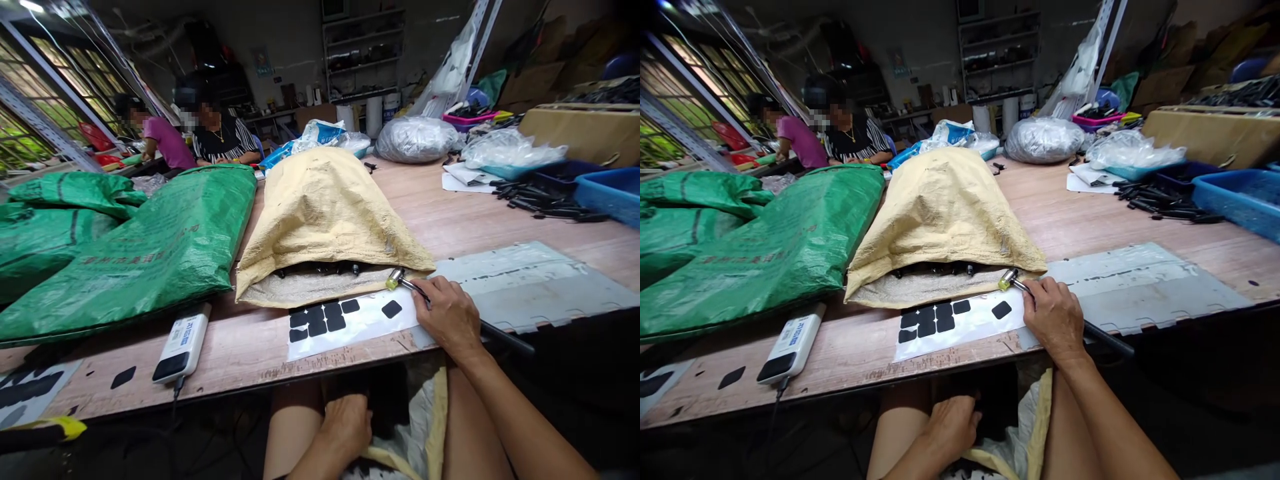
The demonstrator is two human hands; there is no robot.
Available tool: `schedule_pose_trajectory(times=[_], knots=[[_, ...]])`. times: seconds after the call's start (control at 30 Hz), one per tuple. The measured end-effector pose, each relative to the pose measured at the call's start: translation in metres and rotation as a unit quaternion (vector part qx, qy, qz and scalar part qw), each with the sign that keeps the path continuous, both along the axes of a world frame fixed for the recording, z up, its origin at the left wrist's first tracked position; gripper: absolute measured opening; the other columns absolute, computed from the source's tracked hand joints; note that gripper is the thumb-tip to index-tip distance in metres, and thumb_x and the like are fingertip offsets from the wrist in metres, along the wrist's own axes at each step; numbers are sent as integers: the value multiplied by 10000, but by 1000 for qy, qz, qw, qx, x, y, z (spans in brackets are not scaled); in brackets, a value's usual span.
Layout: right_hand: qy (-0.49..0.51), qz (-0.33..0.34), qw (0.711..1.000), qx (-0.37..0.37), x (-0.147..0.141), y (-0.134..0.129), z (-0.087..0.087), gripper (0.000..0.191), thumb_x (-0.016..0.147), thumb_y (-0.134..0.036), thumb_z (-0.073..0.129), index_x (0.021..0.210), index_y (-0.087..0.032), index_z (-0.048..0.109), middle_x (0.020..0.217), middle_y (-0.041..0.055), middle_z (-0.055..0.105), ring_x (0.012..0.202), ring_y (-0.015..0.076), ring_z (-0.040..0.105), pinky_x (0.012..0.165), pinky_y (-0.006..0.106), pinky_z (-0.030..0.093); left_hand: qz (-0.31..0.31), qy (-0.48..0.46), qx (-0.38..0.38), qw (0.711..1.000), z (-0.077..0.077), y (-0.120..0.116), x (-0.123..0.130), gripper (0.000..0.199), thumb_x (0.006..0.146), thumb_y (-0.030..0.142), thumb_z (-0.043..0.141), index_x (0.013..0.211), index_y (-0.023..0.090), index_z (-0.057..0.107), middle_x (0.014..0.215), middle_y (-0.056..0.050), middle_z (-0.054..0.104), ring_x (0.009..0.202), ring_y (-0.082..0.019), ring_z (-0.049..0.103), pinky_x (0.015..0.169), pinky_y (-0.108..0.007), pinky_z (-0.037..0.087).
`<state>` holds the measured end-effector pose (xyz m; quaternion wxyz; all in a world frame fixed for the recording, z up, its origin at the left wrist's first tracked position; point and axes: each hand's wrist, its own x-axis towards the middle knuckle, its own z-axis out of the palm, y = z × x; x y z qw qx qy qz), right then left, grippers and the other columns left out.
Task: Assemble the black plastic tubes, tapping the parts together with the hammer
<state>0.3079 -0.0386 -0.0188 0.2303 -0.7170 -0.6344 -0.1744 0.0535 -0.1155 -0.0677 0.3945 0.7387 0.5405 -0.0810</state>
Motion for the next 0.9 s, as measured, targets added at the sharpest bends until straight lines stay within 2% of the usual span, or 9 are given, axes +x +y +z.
schedule_pose_trajectory(times=[0.1,0.23,0.3,0.37,0.47,0.53,0.63,0.77,0.9], knots=[[-1,1,1000,4,1,0,-1,248,937,-292,533,1126,-240,686,954,60,639,878,227,509,752,341,330,-40,2,16,999,17,1,1,312,824,341,623,1100,250,735,1004,-111,759,964,-318,697,831,-415,513],[2,2,1000,-1,1,1,-1,250,942,-299,530,1127,-242,688,952,57,641,884,227,513,744,340,331,-74,-176,6,982,83,37,-7,252,883,402,587,1026,266,743,837,-15,748,750,-194,677,657,-271,487],[1,-1,1000,-2,1,1,-1,251,947,-306,527,1129,-241,688,954,56,640,888,227,515,746,338,329,-17,-228,71,971,109,72,-18,275,942,385,504,949,226,728,810,-16,726,750,-182,664,658,-259,485],[-1,-4,1000,0,0,1,0,248,948,-305,527,1127,-242,687,951,56,638,886,226,514,749,338,328,116,-164,205,958,123,112,-31,289,956,367,482,977,191,710,873,-60,726,815,-220,673,712,-302,506],[2,1,1000,6,0,1,0,241,938,-293,533,1116,-237,685,941,58,633,874,224,509,750,342,329,279,63,347,893,123,166,-50,288,939,269,490,1069,118,698,1126,-207,692,982,-319,675,835,-407,509],[8,6,1000,10,0,1,-1,243,930,-285,536,1116,-234,683,937,60,631,870,223,507,749,343,331,335,144,341,866,117,191,-56,290,919,278,522,1030,91,713,1156,-262,676,1016,-369,677,848,-445,508],[13,6,1000,12,-1,1,-1,247,923,-279,539,1120,-237,683,931,61,628,868,222,506,748,344,333,375,163,317,856,110,211,-59,321,909,355,546,988,100,724,1060,-265,711,995,-393,691,806,-464,516],[8,5,1000,10,-1,0,-1,242,926,-277,545,1125,-241,679,928,58,629,871,224,513,750,344,334,386,165,317,851,108,212,-58,323,922,380,518,1028,143,711,1100,-244,716,1008,-379,695,798,-459,507],[4,5,1000,6,0,1,-2,235,931,-280,552,1127,-244,677,928,50,631,867,222,516,748,342,337,335,141,316,876,110,186,-57,260,879,440,585,909,205,692,1017,-160,733,948,-348,689,740,-404,485]])
